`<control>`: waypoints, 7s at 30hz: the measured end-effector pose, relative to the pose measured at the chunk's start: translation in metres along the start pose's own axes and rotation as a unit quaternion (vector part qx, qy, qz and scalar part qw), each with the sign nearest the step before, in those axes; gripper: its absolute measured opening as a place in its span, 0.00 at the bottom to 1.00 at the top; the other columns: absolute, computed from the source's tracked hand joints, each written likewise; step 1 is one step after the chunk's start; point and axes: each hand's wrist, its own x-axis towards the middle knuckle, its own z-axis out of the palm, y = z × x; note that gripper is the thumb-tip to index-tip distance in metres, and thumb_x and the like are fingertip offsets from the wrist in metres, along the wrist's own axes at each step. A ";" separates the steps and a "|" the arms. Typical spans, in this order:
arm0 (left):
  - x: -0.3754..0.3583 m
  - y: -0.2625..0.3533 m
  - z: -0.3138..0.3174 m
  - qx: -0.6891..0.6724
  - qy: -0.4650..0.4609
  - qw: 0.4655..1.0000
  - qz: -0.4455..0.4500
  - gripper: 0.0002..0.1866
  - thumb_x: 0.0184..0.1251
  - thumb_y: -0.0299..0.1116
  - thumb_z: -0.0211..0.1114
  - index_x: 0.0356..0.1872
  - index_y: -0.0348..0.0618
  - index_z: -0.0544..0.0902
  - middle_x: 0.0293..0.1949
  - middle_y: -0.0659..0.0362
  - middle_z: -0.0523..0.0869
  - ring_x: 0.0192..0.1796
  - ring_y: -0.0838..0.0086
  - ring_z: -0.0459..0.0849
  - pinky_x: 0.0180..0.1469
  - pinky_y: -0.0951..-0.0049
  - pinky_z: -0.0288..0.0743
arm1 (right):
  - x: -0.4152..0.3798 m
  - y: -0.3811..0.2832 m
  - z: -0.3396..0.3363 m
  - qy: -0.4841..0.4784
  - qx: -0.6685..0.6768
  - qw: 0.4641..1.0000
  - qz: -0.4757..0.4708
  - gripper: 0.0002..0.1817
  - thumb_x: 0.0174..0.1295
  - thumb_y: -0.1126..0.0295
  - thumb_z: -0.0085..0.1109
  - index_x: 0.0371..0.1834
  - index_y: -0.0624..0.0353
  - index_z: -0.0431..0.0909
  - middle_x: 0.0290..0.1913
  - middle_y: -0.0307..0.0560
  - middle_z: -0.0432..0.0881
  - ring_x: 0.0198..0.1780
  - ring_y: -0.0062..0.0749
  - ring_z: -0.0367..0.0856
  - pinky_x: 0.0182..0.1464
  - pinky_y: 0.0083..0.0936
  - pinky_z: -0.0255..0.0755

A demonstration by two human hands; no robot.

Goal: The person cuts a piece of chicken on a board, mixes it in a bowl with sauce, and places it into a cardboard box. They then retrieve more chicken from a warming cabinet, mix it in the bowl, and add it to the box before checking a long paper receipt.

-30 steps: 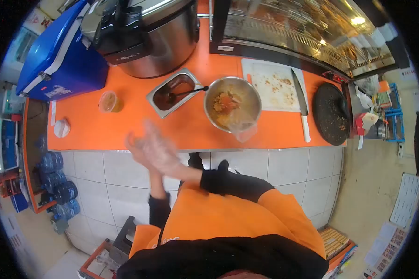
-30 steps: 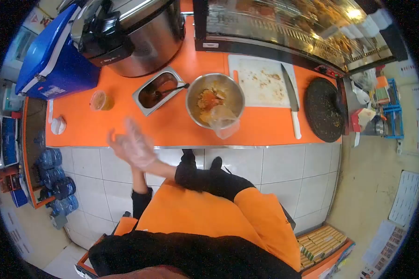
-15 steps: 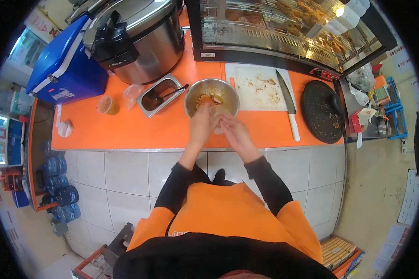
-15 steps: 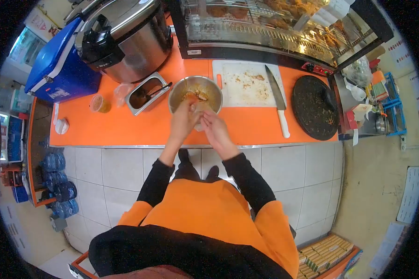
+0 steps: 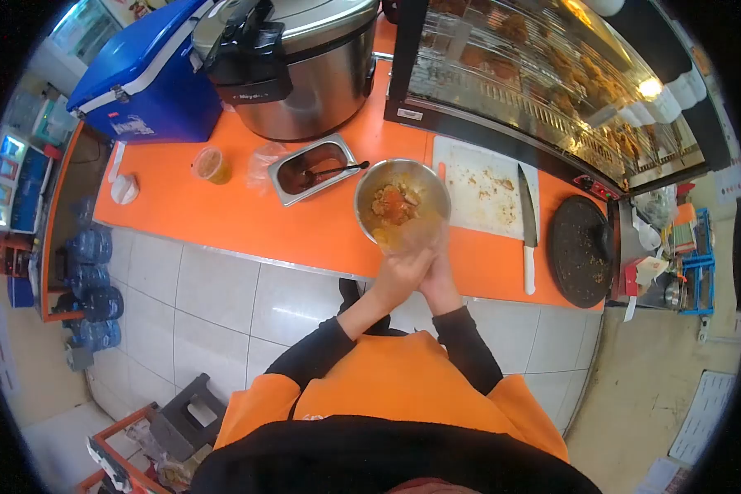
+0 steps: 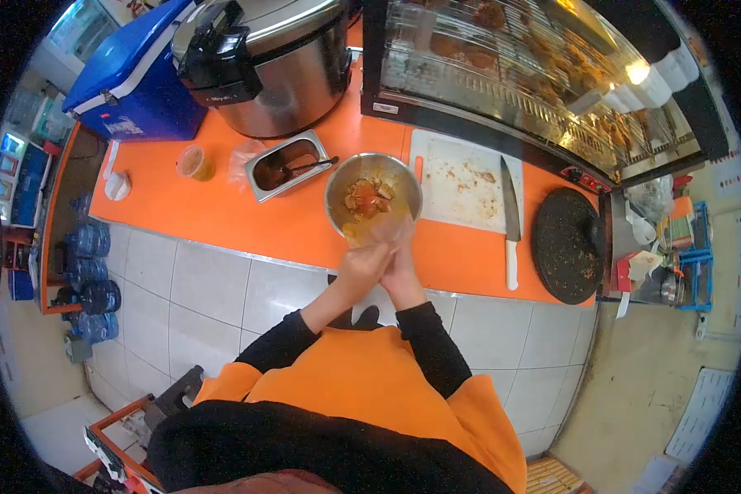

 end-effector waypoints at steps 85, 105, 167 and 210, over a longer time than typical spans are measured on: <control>-0.009 -0.133 -0.024 -0.203 -0.023 0.918 -0.339 0.25 0.59 0.15 0.50 0.60 0.41 0.69 0.42 0.55 0.70 0.40 0.74 0.71 0.41 0.79 0.69 | 0.121 -0.027 -0.010 -0.255 -0.920 0.278 -0.109 0.29 0.45 0.68 0.63 0.56 0.47 0.69 0.56 0.51 0.68 0.61 0.49 0.63 0.56 0.41 0.68; -0.011 -0.145 -0.021 -0.228 -0.019 0.920 -0.319 0.25 0.55 0.15 0.49 0.58 0.40 0.70 0.41 0.55 0.71 0.40 0.73 0.71 0.40 0.78 0.69 | 0.086 -0.062 0.037 -0.141 -0.886 0.442 0.000 0.30 0.52 0.68 0.60 0.61 0.46 0.65 0.55 0.50 0.75 0.55 0.45 0.74 0.53 0.32 0.69; 0.001 0.007 -0.010 -0.094 -0.015 0.967 -0.235 0.31 0.51 0.28 0.64 0.60 0.42 0.67 0.52 0.48 0.74 0.54 0.56 0.72 0.56 0.61 0.65 | -0.011 0.007 0.025 0.065 0.012 0.993 -0.099 0.24 0.66 0.46 0.43 0.49 0.56 0.69 0.48 0.43 0.73 0.48 0.33 0.73 0.50 0.35 0.71; -0.245 0.674 0.701 0.241 -0.799 0.471 0.285 0.21 0.66 0.35 0.54 0.59 0.38 0.70 0.58 0.49 0.73 0.61 0.63 0.69 0.63 0.68 0.60 | -1.084 -0.137 -1.025 0.948 -0.083 0.308 0.024 0.32 0.52 0.54 0.62 0.59 0.53 0.66 0.51 0.51 0.75 0.53 0.46 0.74 0.50 0.48 0.68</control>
